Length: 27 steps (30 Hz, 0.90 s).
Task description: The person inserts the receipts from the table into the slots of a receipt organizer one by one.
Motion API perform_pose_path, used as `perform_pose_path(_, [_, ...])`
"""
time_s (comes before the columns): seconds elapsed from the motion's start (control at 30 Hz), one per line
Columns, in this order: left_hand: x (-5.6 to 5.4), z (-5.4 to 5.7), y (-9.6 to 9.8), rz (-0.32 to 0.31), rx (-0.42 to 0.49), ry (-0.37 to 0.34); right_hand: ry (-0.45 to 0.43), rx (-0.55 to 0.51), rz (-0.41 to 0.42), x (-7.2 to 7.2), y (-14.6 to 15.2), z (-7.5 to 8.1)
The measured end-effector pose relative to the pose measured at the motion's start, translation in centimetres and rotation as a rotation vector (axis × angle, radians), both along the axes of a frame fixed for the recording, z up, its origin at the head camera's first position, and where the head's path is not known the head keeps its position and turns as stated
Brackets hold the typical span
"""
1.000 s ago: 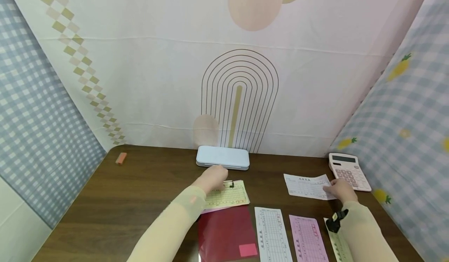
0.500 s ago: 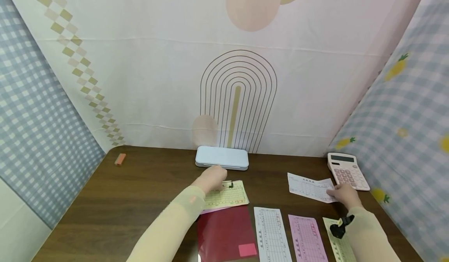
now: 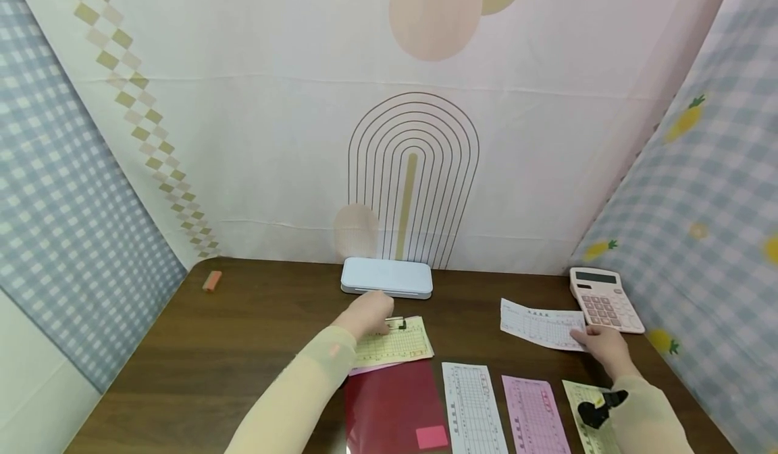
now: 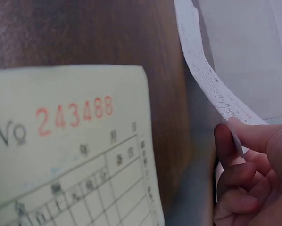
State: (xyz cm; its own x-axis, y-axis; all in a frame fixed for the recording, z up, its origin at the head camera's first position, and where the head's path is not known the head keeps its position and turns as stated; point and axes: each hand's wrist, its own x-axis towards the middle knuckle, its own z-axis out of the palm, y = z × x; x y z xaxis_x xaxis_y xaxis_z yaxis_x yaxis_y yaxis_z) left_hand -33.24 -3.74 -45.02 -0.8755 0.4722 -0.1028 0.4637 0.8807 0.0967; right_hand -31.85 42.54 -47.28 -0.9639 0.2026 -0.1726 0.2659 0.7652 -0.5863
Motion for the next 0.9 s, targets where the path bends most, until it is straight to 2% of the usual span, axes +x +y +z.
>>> perform_pose_path(0.3, [0.1,-0.1,0.1,0.004,-0.029,0.018,-0.066,-0.208,-0.021,0.5,-0.9,1.4])
perform_pose_path(0.53, [0.0,-0.2,0.2,-0.002,-0.034,0.036,-0.063,-0.252,0.004,1.1,-2.2,2.3])
perform_pose_path(0.9, [0.2,0.0,0.1,0.005,-0.021,0.029,-0.047,-0.317,0.047,1.6,-4.6,2.5])
